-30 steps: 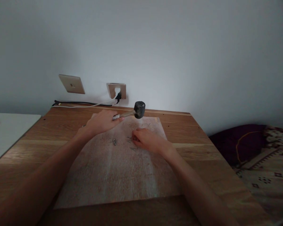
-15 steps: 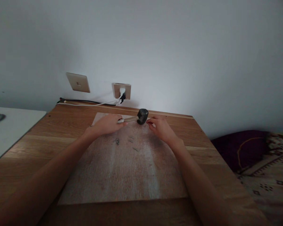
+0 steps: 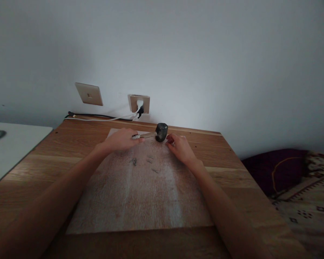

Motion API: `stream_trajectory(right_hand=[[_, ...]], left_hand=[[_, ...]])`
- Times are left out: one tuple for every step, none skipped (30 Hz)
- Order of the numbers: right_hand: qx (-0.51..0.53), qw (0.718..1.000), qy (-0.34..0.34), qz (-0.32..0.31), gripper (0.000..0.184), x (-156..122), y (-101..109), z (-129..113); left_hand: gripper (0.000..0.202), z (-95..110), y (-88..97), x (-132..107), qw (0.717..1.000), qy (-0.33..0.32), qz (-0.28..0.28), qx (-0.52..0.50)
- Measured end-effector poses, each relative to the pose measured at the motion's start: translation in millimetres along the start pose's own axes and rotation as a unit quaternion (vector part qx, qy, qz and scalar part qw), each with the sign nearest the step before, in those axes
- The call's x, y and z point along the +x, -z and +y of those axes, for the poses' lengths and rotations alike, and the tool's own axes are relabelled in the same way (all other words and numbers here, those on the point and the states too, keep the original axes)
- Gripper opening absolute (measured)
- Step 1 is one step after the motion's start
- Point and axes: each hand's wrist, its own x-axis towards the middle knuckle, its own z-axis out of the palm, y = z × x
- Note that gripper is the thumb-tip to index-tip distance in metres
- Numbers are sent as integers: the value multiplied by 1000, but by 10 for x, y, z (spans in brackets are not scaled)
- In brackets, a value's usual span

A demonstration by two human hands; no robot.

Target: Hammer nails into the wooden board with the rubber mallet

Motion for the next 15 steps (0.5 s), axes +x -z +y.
stream_trajectory(right_hand=[[6,1000,-3,4,17,4,-15,18],[11,1000,-5,8,14,8,-29,34],[14,1000,-6,11,12,10,-42,47],[15,1000,-8,14,11,11,-54,57],[15,1000,-10,18,10,12,-65,64],[14,1000,-13,22,10,11,-76,68],[13,999,-17,26,10,10,-87,70],[12,999,-22,29,10,10,-99,71],[11,999,-26,32,10,10,-112,71],[10,999,-31,35,11,10,-123,71],[9,999,-37,36,12,12,-133,73],[8,998,-42,37,14,14,-138,78],[8,998,-48,37,17,17,-136,87],[9,998,-54,36,18,19,-124,101],[10,998,-60,34,19,20,-102,120]], left_hand=[[60,-21,21,0,1000,1,-1,-3],[59,-38,45,-3,1000,2,-3,-8],[59,-52,69,-7,1000,4,-2,-14],[59,-60,93,-12,1000,3,1,-22],[59,-63,114,-17,1000,-1,6,-27],[59,-60,131,-21,999,-5,12,-31],[60,-52,144,-25,999,-11,18,-32],[60,-40,151,-28,999,-18,22,-32],[59,-24,153,-31,999,-28,24,-33],[59,-5,152,-34,998,-39,23,-35],[58,17,146,-37,998,-49,20,-38],[57,39,138,-41,997,-58,15,-40],[56,61,128,-45,997,-67,11,-41],[55,83,115,-49,996,-74,9,-39],[55,102,101,-53,996,-77,9,-35]])
